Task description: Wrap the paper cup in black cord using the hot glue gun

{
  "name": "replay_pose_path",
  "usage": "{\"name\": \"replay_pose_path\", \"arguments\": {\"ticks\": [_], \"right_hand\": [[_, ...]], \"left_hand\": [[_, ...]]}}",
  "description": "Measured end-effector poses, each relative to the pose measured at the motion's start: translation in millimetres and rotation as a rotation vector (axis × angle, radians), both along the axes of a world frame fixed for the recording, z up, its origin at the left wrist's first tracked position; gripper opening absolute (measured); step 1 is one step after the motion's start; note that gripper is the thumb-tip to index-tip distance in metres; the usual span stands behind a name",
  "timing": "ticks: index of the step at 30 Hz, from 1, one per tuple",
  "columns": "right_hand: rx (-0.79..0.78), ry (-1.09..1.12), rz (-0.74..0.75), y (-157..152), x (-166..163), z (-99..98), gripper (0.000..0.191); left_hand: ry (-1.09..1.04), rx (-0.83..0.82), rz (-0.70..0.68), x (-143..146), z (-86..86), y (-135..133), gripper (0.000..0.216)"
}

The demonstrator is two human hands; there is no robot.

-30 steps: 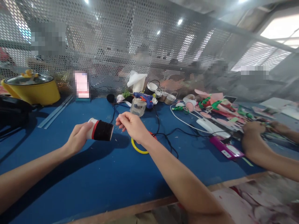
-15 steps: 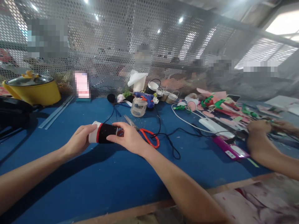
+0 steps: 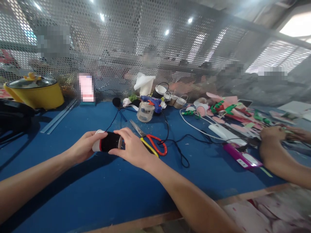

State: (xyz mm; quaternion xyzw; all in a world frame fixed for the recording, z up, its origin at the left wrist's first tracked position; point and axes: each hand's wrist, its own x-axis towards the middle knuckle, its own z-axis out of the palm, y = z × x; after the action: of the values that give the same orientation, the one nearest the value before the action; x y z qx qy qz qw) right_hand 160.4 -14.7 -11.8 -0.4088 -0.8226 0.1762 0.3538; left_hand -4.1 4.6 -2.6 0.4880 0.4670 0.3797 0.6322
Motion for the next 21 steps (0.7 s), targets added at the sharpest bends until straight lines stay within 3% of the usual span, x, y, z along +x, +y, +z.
{"name": "replay_pose_path", "arguments": {"ticks": [9, 12, 15, 17, 21], "right_hand": [[-0.140, 0.101, 0.037, 4.9, 0.3, -7.0, 0.047], [-0.129, 0.100, -0.026, 4.0, 0.6, -3.4, 0.046], [-0.142, 0.185, -0.215, 5.3, 9.7, 12.7, 0.026], [-0.128, 0.275, -0.349, 9.6, 23.9, 29.5, 0.023], [0.150, 0.415, -0.536, 24.8, 65.5, 62.3, 0.025]], "left_hand": [[0.177, 0.155, -0.005, -2.1, -1.5, -0.1, 0.027], [0.233, 0.185, -0.012, -3.4, -1.5, 1.0, 0.028], [0.344, 0.271, -0.001, -5.0, -0.3, 3.3, 0.028], [0.405, 0.291, 0.004, -5.8, 0.8, 5.1, 0.028], [0.437, 0.286, 0.013, -7.1, 1.5, 8.6, 0.028]]}}
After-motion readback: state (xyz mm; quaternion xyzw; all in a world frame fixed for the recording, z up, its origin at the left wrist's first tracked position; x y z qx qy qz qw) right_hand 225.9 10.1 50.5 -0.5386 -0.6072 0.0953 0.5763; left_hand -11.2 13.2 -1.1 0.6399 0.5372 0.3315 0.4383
